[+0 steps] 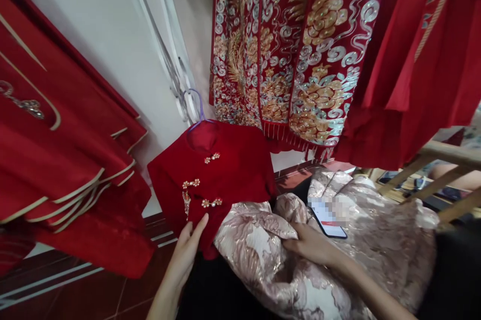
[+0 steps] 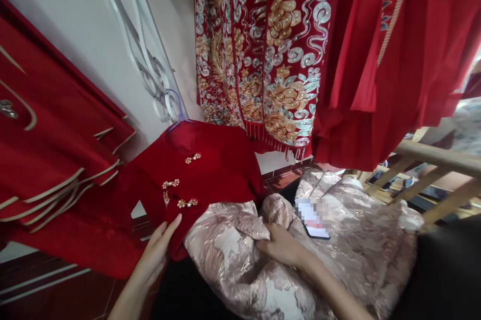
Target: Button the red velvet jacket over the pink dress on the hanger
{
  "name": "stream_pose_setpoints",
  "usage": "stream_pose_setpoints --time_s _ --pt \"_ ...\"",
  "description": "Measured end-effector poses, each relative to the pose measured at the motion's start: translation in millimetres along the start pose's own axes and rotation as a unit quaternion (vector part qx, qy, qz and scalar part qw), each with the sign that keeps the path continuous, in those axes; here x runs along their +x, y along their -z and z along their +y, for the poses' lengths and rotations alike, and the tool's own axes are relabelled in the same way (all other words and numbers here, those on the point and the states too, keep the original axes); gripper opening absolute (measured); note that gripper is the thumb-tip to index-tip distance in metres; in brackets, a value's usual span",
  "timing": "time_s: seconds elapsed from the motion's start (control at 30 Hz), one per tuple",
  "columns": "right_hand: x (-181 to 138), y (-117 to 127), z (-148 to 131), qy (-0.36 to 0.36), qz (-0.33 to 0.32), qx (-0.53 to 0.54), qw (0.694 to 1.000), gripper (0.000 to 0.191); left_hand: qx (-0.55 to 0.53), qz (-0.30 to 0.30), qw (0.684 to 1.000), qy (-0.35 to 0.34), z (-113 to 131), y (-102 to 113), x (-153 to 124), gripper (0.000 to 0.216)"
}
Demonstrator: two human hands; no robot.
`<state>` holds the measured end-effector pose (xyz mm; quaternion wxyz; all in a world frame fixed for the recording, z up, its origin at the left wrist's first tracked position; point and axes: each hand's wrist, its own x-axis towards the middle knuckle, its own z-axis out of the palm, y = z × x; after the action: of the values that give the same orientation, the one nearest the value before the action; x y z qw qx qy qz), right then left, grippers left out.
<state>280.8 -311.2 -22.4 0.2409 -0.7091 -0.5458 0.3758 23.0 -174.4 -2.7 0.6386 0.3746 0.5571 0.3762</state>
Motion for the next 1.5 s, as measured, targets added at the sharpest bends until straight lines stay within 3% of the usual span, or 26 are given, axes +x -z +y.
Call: stream_pose_setpoints --time_s 0.27,0.37,0.57,0.67,0.8,0.87,1.03,1.17,1.23,1.33,1.5 --pt "5 -32 18 0.014 -0.103 -0.104 0.989 0.044 0.016 -0.053 0.998 -0.041 -25 6 23 0.050" --pt "8 -41 20 0.016 -0.129 -0.120 0.984 0.047 0.027 -0.042 0.998 -0.042 -31 5 30 0.052" --pt "11 -44 23 0.016 -0.110 -0.092 0.989 0.049 0.053 0.011 0.998 -0.010 -32 9 31 0.064" --pt "11 -46 24 0.021 -0.111 -0.088 0.990 0.049 0.055 -0.014 0.998 -0.020 -28 15 29 0.059" --pt "10 -47 22 0.025 -0.125 -0.088 0.988 0.048 0.059 -0.091 0.991 -0.081 -22 16 23 0.047" --pt "10 -47 22 0.021 -0.131 -0.096 0.987 0.048 0.065 -0.100 0.987 -0.104 -24 13 22 0.046" --pt "9 -53 23 0.000 -0.118 -0.127 0.985 0.048 0.046 -0.069 0.988 -0.129 -34 7 25 0.042" --pt "11 -55 26 -0.026 -0.083 -0.130 0.988 0.081 0.035 -0.043 0.988 -0.142 -34 11 23 0.039" --pt "13 -55 26 -0.025 -0.082 -0.122 0.989 0.089 0.045 -0.037 0.986 -0.159 -33 16 21 0.040" --pt "13 -58 27 0.007 -0.089 -0.119 0.989 0.088 0.050 -0.039 0.983 -0.173 -34 23 20 0.040" --pt "10 -62 26 0.027 -0.102 -0.166 0.981 0.084 0.067 -0.008 0.989 -0.130 -44 38 34 0.044"
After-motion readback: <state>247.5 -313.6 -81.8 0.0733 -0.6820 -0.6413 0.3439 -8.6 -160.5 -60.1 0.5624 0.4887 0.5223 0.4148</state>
